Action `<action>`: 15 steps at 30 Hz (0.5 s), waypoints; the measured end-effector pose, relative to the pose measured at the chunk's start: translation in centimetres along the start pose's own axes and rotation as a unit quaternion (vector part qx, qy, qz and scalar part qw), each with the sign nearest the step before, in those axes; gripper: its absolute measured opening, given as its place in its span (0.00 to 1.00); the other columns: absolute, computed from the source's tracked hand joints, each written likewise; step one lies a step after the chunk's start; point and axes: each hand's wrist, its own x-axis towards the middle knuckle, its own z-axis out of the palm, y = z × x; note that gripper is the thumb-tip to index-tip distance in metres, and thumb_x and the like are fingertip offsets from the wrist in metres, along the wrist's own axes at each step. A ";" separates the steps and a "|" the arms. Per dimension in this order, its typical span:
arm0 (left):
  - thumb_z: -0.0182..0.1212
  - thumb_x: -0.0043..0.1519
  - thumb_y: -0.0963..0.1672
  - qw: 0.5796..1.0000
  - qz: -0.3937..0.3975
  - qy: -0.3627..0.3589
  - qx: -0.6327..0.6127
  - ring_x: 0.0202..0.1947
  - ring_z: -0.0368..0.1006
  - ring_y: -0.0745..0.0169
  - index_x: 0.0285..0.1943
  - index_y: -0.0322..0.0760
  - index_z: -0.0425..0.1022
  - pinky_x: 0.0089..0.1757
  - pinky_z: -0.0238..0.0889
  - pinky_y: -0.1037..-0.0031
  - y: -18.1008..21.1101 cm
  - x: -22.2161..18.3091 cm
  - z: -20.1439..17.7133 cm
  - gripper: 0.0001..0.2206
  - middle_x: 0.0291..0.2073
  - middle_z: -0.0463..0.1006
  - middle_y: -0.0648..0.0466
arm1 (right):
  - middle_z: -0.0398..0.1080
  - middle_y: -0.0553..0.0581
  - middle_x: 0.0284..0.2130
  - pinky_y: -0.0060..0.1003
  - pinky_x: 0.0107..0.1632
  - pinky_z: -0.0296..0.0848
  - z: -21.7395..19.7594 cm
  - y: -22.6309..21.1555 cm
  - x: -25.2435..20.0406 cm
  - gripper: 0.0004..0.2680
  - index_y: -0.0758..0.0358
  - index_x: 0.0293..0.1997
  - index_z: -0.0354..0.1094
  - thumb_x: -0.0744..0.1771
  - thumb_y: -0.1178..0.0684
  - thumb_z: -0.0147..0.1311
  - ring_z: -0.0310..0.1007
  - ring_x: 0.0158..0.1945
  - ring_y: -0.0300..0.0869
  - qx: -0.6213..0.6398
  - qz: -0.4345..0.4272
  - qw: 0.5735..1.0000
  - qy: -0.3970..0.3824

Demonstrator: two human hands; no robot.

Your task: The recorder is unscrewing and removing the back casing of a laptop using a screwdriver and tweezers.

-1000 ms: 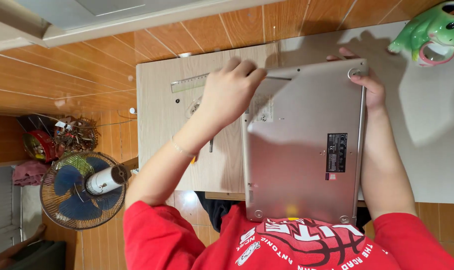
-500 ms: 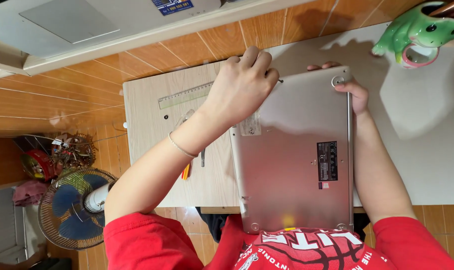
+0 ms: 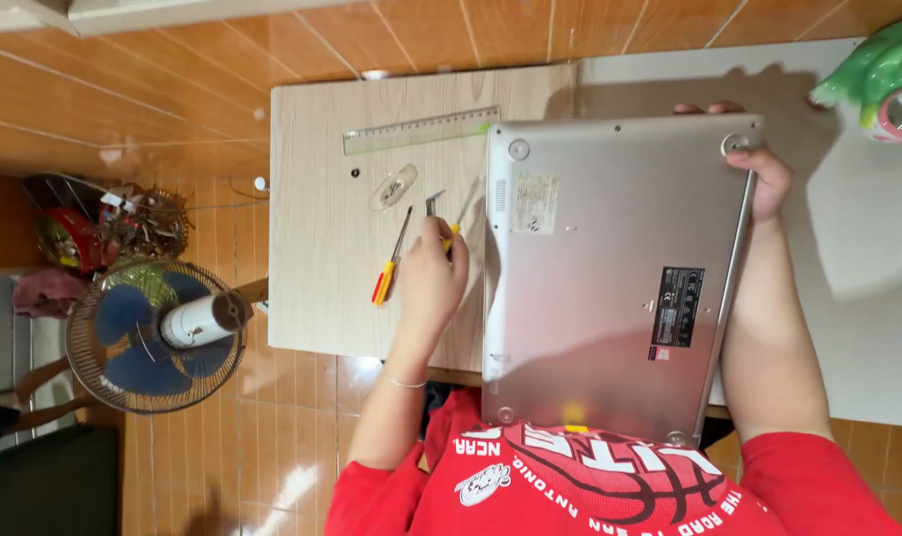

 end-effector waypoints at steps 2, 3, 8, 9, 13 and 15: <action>0.58 0.65 0.42 0.998 -0.047 -0.028 0.020 0.31 0.76 0.33 0.50 0.35 0.67 0.32 0.68 0.52 -1.2 -1.9 1.8 0.08 0.36 0.77 0.38 | 0.62 0.63 0.63 0.47 0.69 0.62 0.0 0.1 -0.1 0.16 0.59 0.61 0.64 0.66 0.55 0.54 0.63 0.65 0.52 0.043 0.004 0.999 0.006; 0.58 0.65 0.42 0.998 -0.050 -0.027 0.020 0.31 0.76 0.33 0.50 0.35 0.67 0.32 0.68 0.52 -1.1 -2.0 1.8 0.08 0.36 0.77 0.38 | 0.62 0.63 0.63 0.47 0.69 0.62 -0.1 0.2 -0.2 0.16 0.59 0.61 0.64 0.66 0.55 0.54 0.63 0.65 0.52 0.043 0.006 0.999 0.005; 0.58 0.62 0.42 0.994 -0.013 -0.052 0.090 0.35 0.77 0.37 0.60 0.38 0.70 0.35 0.71 0.54 0.9 -1.6 -1.1 0.16 0.54 0.73 0.38 | 0.63 0.63 0.62 0.47 0.68 0.63 0.2 -0.1 -0.2 0.16 0.59 0.61 0.64 0.66 0.55 0.53 0.64 0.64 0.51 0.057 0.008 0.998 -0.007; 0.58 0.62 0.42 0.994 -0.013 -0.052 0.090 0.35 0.77 0.37 0.60 0.38 0.70 0.35 0.71 0.54 0.5 -1.8 -1.8 0.16 0.54 0.73 0.38 | 0.63 0.63 0.62 0.47 0.68 0.63 0.1 0.0 -0.3 0.16 0.59 0.61 0.64 0.66 0.55 0.53 0.64 0.64 0.51 0.057 0.007 0.998 -0.007; 0.59 0.60 0.42 0.979 -0.030 -0.027 0.199 0.45 0.75 0.39 0.62 0.38 0.70 0.36 0.72 0.56 -2.1 -2.6 -3.9 0.19 0.52 0.74 0.42 | 0.63 0.63 0.62 0.47 0.69 0.62 -0.1 0.2 -0.1 0.15 0.60 0.60 0.64 0.66 0.55 0.53 0.63 0.65 0.51 0.055 -0.001 0.998 -0.002; 0.59 0.61 0.42 0.968 -0.055 -0.036 0.241 0.47 0.74 0.39 0.63 0.38 0.70 0.37 0.72 0.56 -4.3 -3.2 -4.3 0.20 0.50 0.75 0.42 | 0.63 0.64 0.62 0.47 0.70 0.62 0.1 0.1 -0.1 0.16 0.61 0.61 0.64 0.66 0.55 0.53 0.62 0.65 0.51 0.053 -0.007 0.999 0.002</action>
